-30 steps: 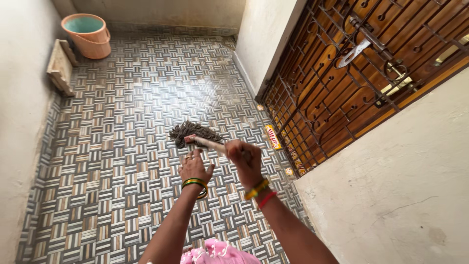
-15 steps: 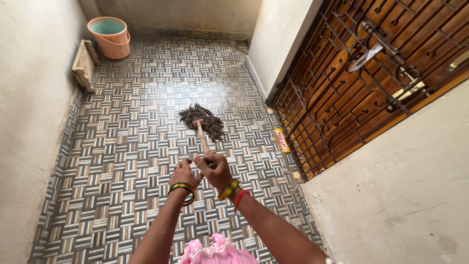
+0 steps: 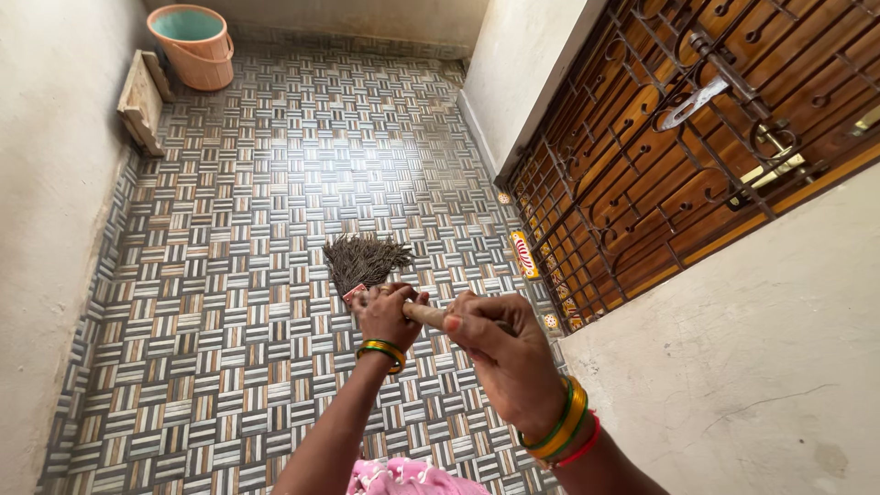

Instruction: The person uses a mop and a bucket of water to clean a tiled floor, dipping the mop head in the bucket and wringing it out by hand before continuing to mop the floor.

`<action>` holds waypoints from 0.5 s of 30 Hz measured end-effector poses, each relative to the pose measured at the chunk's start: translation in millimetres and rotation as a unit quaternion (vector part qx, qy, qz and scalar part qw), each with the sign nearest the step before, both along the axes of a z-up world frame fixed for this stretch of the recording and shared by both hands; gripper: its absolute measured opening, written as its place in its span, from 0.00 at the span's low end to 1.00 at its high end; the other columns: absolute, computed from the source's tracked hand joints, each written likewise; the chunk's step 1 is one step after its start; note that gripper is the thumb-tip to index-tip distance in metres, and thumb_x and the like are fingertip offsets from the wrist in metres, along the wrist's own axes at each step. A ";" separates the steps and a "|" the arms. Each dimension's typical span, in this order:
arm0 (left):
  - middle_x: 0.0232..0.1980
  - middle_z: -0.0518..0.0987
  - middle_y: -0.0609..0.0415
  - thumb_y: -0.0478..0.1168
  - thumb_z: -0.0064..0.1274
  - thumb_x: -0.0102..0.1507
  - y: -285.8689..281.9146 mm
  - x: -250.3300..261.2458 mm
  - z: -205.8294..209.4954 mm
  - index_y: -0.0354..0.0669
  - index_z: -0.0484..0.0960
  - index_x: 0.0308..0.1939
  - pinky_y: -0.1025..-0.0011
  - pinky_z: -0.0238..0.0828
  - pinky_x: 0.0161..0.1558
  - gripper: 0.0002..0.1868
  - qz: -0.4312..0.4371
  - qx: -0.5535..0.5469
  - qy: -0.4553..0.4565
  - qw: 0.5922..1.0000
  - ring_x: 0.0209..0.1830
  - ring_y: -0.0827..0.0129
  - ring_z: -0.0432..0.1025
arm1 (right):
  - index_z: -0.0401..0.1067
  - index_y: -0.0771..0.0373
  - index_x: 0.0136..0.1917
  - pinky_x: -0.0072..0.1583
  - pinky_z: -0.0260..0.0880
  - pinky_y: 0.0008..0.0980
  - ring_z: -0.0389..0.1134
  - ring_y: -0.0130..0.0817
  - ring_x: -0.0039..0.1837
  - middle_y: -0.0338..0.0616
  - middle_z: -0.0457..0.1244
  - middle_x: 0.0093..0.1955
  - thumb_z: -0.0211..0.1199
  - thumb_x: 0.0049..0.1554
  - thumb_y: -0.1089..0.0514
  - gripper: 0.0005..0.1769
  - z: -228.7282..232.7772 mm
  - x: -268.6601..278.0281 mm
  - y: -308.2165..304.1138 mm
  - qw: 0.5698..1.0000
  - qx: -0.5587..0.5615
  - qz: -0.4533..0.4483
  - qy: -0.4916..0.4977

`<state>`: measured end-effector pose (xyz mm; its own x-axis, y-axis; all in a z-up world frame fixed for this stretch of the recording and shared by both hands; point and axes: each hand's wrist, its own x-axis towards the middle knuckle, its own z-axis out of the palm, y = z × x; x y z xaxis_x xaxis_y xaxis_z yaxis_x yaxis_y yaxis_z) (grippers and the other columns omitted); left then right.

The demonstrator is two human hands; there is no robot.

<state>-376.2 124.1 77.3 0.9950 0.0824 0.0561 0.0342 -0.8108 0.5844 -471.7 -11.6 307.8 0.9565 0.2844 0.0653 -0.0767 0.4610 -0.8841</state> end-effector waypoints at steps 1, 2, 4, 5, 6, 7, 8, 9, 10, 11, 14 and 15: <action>0.55 0.82 0.62 0.62 0.51 0.65 -3.0 1.5 -2.7 0.59 0.86 0.39 0.37 0.49 0.70 0.18 0.000 -0.001 0.001 1.000 0.59 0.61 0.72 | 0.70 0.65 0.31 0.46 0.61 0.28 0.56 0.28 0.41 0.39 0.59 0.32 0.65 0.55 0.65 0.11 1.1 1.6 -0.7 1.000 -0.002 -0.001 0.003; 0.50 0.83 0.58 0.60 0.50 0.65 -5.5 2.8 -5.0 0.58 0.86 0.40 0.37 0.51 0.67 0.17 0.026 -0.031 0.002 0.999 0.58 0.59 0.72 | 0.70 0.65 0.31 0.46 0.61 0.28 0.56 0.28 0.41 0.39 0.59 0.32 0.65 0.55 0.65 0.11 1.0 2.6 -0.9 1.000 -0.002 -0.001 0.004; 0.46 0.83 0.55 0.58 0.49 0.65 -8.6 8.9 -5.8 0.57 0.86 0.41 0.37 0.52 0.65 0.16 0.054 -0.062 0.004 0.997 0.57 0.58 0.72 | 0.61 0.57 0.29 0.54 0.59 0.32 0.54 0.30 0.47 0.34 0.53 0.33 0.69 0.60 0.61 0.23 0.8 5.1 0.0 0.995 -0.029 0.001 -0.097; 0.46 0.83 0.54 0.59 0.48 0.66 -9.5 12.4 -5.6 0.58 0.87 0.40 0.36 0.52 0.65 0.16 0.053 -0.045 0.019 0.997 0.58 0.56 0.71 | 0.61 0.57 0.29 0.54 0.59 0.32 0.54 0.30 0.47 0.34 0.53 0.33 0.69 0.60 0.61 0.23 0.1 7.9 0.2 0.995 -0.029 0.002 -0.096; 0.46 0.82 0.53 0.59 0.48 0.67 -10.4 15.2 -5.1 0.59 0.87 0.39 0.36 0.52 0.64 0.17 0.052 -0.028 0.034 0.998 0.59 0.55 0.71 | 0.63 0.59 0.29 0.64 0.59 0.38 0.54 0.31 0.46 0.34 0.53 0.32 0.68 0.60 0.58 0.22 -0.5 11.7 0.2 0.992 -0.030 -0.011 -0.126; 0.46 0.82 0.53 0.59 0.48 0.67 -10.9 17.8 -4.3 0.59 0.87 0.39 0.36 0.52 0.64 0.17 0.052 -0.027 0.035 0.998 0.59 0.55 0.71 | 0.64 0.60 0.29 0.73 0.58 0.43 0.54 0.32 0.45 0.35 0.54 0.31 0.68 0.60 0.56 0.21 -1.4 14.7 0.8 0.987 -0.031 -0.024 -0.157; 0.47 0.82 0.53 0.60 0.48 0.66 -11.4 19.9 -3.1 0.58 0.86 0.39 0.35 0.52 0.63 0.18 0.058 -0.024 0.032 0.998 0.60 0.54 0.70 | 0.64 0.60 0.29 0.73 0.58 0.43 0.54 0.32 0.45 0.35 0.54 0.31 0.68 0.60 0.56 0.21 -2.4 16.6 1.1 0.987 -0.031 -0.024 -0.155; 0.48 0.82 0.53 0.61 0.48 0.65 -12.0 21.9 -0.9 0.58 0.86 0.39 0.33 0.52 0.61 0.18 0.064 -0.020 0.027 0.997 0.61 0.53 0.69 | 0.64 0.59 0.29 0.75 0.57 0.44 0.54 0.32 0.46 0.34 0.53 0.31 0.68 0.60 0.56 0.21 -3.2 19.6 0.6 0.986 -0.029 -0.026 -0.165; 0.48 0.82 0.53 0.61 0.48 0.65 -11.7 21.5 1.3 0.58 0.86 0.39 0.33 0.52 0.61 0.18 0.065 -0.020 0.027 0.997 0.61 0.53 0.69 | 0.64 0.58 0.29 0.76 0.56 0.46 0.55 0.31 0.46 0.33 0.52 0.31 0.68 0.61 0.56 0.21 -4.7 21.3 -0.2 0.984 -0.028 -0.028 -0.174; 0.51 0.81 0.54 0.64 0.49 0.64 -10.5 20.9 3.6 0.58 0.86 0.38 0.31 0.50 0.63 0.20 0.069 -0.025 0.043 0.996 0.63 0.53 0.68 | 0.64 0.58 0.29 0.76 0.56 0.46 0.55 0.31 0.46 0.33 0.52 0.31 0.68 0.61 0.56 0.21 -7.9 22.1 0.1 0.984 -0.028 -0.027 -0.176; 0.56 0.80 0.55 0.68 0.50 0.63 -3.4 21.6 8.7 0.60 0.85 0.42 0.29 0.46 0.68 0.22 0.070 -0.018 0.118 0.990 0.69 0.53 0.65 | 0.67 0.63 0.30 0.76 0.56 0.47 0.57 0.33 0.47 0.37 0.56 0.31 0.66 0.59 0.57 0.19 -30.4 20.8 3.9 0.980 -0.026 -0.033 -0.193; 0.60 0.80 0.56 0.70 0.51 0.63 -2.0 22.4 8.0 0.62 0.84 0.48 0.30 0.45 0.72 0.24 0.066 -0.007 0.178 0.982 0.73 0.54 0.62 | 0.67 0.63 0.31 0.77 0.55 0.46 0.58 0.33 0.48 0.38 0.57 0.32 0.66 0.60 0.57 0.18 -42.3 20.4 5.6 0.979 -0.021 -0.037 -0.197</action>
